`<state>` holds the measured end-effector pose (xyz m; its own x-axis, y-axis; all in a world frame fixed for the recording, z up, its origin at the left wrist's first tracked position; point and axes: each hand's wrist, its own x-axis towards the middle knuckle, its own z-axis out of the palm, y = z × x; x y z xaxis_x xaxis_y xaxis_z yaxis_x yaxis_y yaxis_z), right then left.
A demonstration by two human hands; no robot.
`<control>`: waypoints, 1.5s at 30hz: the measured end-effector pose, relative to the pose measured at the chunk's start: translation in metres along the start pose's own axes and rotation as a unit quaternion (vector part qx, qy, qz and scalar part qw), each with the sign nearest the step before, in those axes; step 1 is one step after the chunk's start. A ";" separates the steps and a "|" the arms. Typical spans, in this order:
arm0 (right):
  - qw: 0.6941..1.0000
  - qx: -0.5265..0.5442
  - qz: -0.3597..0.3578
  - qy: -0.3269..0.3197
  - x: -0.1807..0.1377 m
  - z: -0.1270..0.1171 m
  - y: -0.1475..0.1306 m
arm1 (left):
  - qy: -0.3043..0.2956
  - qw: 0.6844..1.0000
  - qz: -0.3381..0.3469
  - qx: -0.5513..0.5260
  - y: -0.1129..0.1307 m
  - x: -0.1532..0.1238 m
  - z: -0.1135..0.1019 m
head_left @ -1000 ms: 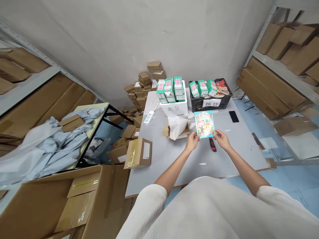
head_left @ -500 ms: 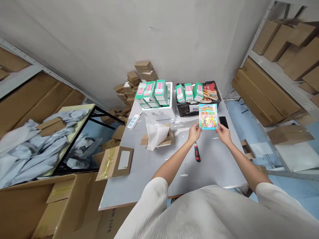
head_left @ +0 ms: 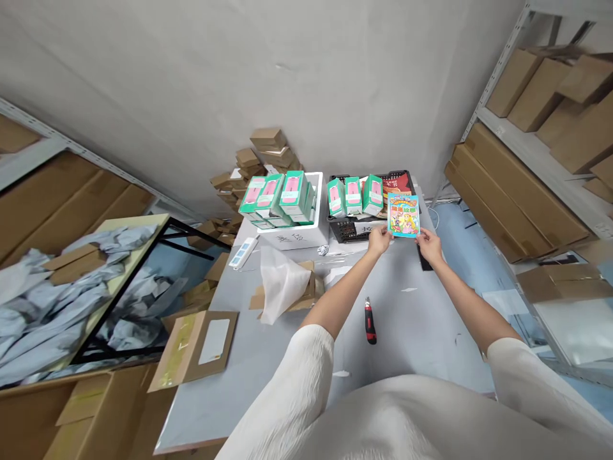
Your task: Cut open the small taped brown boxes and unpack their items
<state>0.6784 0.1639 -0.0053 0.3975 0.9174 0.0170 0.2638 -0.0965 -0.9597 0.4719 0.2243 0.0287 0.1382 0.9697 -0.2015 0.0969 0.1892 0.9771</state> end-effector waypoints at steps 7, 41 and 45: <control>0.999 -0.042 -0.031 -0.002 0.051 0.011 0.003 | 0.032 0.999 0.006 0.009 0.001 0.050 0.006; 0.890 -0.287 -0.260 -0.242 -0.042 0.092 -0.010 | 0.045 0.979 0.102 0.173 -0.044 -0.095 -0.134; 0.866 -0.288 -0.285 -0.292 -0.082 0.133 -0.028 | 0.081 0.971 0.102 0.201 -0.063 -0.133 -0.196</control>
<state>0.5220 0.1430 -0.0172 -0.4089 0.9025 0.1355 0.7333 0.4133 -0.5399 0.2538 0.1138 0.0068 0.0412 0.9984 0.0392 0.4651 -0.0539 0.8836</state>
